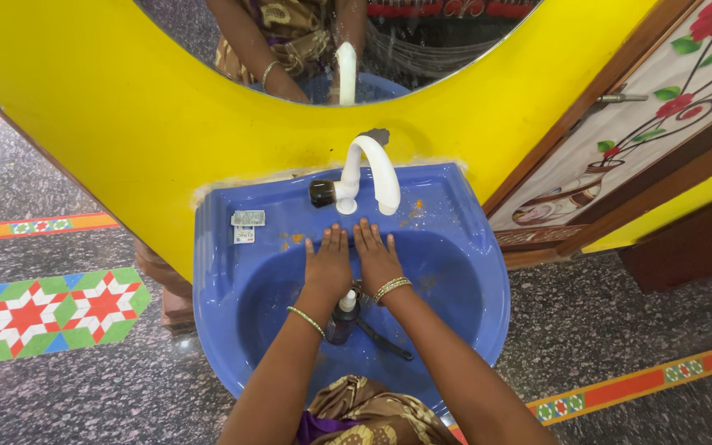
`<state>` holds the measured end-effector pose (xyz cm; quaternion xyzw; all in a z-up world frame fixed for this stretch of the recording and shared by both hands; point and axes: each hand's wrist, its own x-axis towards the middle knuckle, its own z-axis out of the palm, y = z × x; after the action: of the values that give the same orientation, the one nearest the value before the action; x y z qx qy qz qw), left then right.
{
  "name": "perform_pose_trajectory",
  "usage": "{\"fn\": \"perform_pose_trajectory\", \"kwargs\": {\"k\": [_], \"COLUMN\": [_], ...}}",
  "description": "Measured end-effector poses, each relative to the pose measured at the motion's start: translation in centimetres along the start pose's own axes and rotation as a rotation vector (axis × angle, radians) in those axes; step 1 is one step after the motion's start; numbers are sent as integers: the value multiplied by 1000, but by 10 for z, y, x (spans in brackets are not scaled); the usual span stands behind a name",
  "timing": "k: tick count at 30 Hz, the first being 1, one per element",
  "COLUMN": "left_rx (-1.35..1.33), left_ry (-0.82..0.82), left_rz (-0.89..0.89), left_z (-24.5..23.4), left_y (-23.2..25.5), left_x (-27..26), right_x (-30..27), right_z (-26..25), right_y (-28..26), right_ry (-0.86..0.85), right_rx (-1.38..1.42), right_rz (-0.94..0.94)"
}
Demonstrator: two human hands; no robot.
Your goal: The person scrubs a blue plastic sink with an orange brush, applies liquid soap from a bottle, and continues scrubbing the basin and faucet area. The person handles a small rectangular item and a dark bottle while cleaning.
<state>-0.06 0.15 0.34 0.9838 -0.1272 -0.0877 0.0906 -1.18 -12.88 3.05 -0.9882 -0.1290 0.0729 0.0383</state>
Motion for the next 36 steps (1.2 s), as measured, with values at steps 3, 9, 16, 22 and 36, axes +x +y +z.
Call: {"fn": "perform_pose_trajectory", "kwargs": {"k": [3, 9, 16, 22, 36], "left_rx": [-9, -10, -13, -66, -285], "left_ry": [26, 11, 49, 48, 33], "left_rz": [10, 19, 37, 84, 104], "left_z": [1, -2, -3, -7, -15], "left_y": [0, 0, 0, -12, -27], "left_x": [0, -1, -3, -8, -6], "right_x": [2, 6, 4, 2, 4], "right_z": [6, 16, 17, 14, 20], "right_y": [0, 3, 1, -1, 3], "right_ry": [34, 80, 115, 112, 148], "right_rx": [-14, -53, -57, -57, -47], "right_rz": [-2, -2, 0, 11, -1]}}
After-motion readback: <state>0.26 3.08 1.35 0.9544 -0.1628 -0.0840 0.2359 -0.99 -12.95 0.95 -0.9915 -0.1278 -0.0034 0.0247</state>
